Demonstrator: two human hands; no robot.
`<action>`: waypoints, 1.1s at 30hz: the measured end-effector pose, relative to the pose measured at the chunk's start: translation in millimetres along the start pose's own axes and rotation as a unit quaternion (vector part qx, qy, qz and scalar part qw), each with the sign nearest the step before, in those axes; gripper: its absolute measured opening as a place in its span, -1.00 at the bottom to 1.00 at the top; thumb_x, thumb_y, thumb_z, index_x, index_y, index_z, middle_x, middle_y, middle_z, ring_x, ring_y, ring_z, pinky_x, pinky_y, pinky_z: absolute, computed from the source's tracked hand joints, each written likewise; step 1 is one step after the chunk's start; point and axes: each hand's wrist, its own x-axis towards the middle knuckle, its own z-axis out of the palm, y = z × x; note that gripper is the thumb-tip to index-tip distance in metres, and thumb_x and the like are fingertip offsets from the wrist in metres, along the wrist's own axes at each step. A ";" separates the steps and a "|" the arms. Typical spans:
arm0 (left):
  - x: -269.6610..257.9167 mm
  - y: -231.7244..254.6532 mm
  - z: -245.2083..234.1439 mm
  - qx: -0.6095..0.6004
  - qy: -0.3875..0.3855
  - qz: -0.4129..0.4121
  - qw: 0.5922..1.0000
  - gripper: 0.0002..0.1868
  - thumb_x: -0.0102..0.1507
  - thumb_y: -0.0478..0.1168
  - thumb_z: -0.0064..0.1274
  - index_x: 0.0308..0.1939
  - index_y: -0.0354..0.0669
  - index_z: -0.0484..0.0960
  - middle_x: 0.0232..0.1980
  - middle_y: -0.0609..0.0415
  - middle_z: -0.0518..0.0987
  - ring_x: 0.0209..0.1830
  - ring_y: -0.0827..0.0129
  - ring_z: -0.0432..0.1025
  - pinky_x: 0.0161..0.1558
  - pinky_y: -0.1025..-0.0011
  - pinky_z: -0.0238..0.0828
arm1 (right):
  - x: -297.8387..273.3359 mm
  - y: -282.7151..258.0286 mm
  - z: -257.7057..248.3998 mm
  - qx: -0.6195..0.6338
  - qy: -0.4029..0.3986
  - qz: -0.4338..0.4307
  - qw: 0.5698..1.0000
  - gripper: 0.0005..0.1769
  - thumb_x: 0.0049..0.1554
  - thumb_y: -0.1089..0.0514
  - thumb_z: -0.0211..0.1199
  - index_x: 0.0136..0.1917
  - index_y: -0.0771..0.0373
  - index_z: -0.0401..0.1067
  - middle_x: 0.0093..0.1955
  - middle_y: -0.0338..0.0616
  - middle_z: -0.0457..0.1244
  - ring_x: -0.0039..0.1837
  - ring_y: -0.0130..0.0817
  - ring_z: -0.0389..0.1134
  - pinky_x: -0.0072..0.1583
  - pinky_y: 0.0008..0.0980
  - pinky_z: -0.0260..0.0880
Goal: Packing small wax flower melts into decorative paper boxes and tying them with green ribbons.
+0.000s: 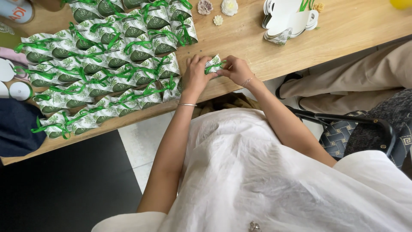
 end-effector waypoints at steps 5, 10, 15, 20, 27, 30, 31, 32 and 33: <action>-1.1 2.3 -2.6 0.008 0.007 -0.008 1.000 -0.40 -0.06 -0.07 0.49 0.05 0.03 0.65 0.07 0.13 0.55 0.15 0.04 0.35 0.02 0.12 0.45 | -0.1 18.5 -9.9 0.067 0.009 0.124 0.990 -0.81 0.18 0.20 0.38 -0.14 0.40 0.49 -0.33 -0.11 0.33 -0.34 -0.45 0.36 -0.30 -0.42 0.34; -2.0 0.3 1.6 0.008 0.007 -0.010 1.000 -0.39 -0.07 -0.07 0.49 0.05 0.02 0.65 0.07 0.13 0.55 0.14 0.04 0.35 0.04 0.15 0.45 | -0.5 -22.8 -69.3 0.432 -0.022 0.116 0.894 -0.92 0.31 0.30 0.33 -0.03 0.36 0.59 -0.26 -0.10 0.37 -0.30 -0.40 0.35 -0.24 -0.45 0.37; 0.1 3.1 3.9 0.000 0.008 -0.004 1.000 -0.39 -0.05 -0.10 0.49 0.06 -0.02 0.65 0.07 0.09 0.54 0.14 0.02 0.34 0.08 0.15 0.42 | 2.6 -95.1 -87.3 0.504 0.111 0.127 0.847 -0.73 0.24 0.26 0.20 0.22 0.26 0.50 0.05 -0.05 0.47 0.04 -0.31 0.52 0.07 -0.42 0.56; 1.2 4.3 4.0 -0.001 0.020 0.007 1.000 -0.40 -0.05 -0.12 0.49 0.05 -0.07 0.65 0.06 0.04 0.54 0.12 -0.04 0.33 0.09 0.12 0.36 | 4.8 -8.1 -37.9 0.031 0.059 0.064 0.996 -0.69 0.16 0.13 0.40 0.16 0.23 0.50 0.06 -0.11 0.41 0.01 -0.36 0.46 0.03 -0.38 0.52; 1.0 -4.5 16.2 0.000 0.025 0.023 0.999 -0.42 -0.03 -0.19 0.46 0.06 -0.09 0.64 0.08 0.03 0.55 0.10 -0.04 0.33 0.10 0.13 0.37 | 3.6 -26.8 19.1 -0.160 0.117 -0.030 0.980 -0.76 0.04 0.14 0.51 -0.05 0.29 0.59 -0.14 0.03 0.38 -0.18 -0.22 0.43 -0.14 -0.23 0.40; 1.3 -7.6 19.1 0.003 0.028 0.034 0.999 -0.40 -0.05 -0.20 0.46 0.07 -0.13 0.64 0.08 0.02 0.55 0.09 -0.04 0.34 0.10 0.13 0.37 | 16.5 -2.7 21.1 -0.176 0.101 -0.039 0.978 -0.79 0.08 0.15 0.50 -0.05 0.29 0.62 -0.15 0.10 0.36 -0.18 -0.17 0.39 -0.10 -0.22 0.41; 1.5 -6.6 16.8 0.002 0.027 0.032 0.999 -0.39 -0.06 -0.19 0.47 0.06 -0.13 0.64 0.08 0.02 0.55 0.08 -0.04 0.34 0.10 0.13 0.37 | 21.2 8.6 20.4 0.005 0.084 0.063 0.994 -0.75 0.17 0.11 0.47 -0.04 0.36 0.59 -0.13 0.11 0.37 -0.18 -0.24 0.38 -0.13 -0.27 0.38; 1.9 -5.6 14.4 0.002 0.025 0.031 0.999 -0.39 -0.07 -0.18 0.48 0.05 -0.13 0.64 0.08 0.02 0.56 0.08 -0.04 0.34 0.09 0.13 0.36 | 26.2 19.8 19.6 0.185 0.060 0.162 0.967 -0.68 0.26 0.07 0.44 -0.02 0.44 0.55 -0.10 0.13 0.39 -0.19 -0.31 0.37 -0.16 -0.33 0.36; 0.9 -5.5 15.7 0.002 0.026 0.030 0.999 -0.39 -0.07 -0.18 0.48 0.05 -0.13 0.64 0.08 0.02 0.56 0.08 -0.04 0.34 0.09 0.13 0.36 | 24.0 11.0 14.6 0.184 0.060 0.162 0.968 -0.68 0.26 0.07 0.44 -0.02 0.44 0.55 -0.10 0.13 0.39 -0.19 -0.31 0.37 -0.16 -0.33 0.36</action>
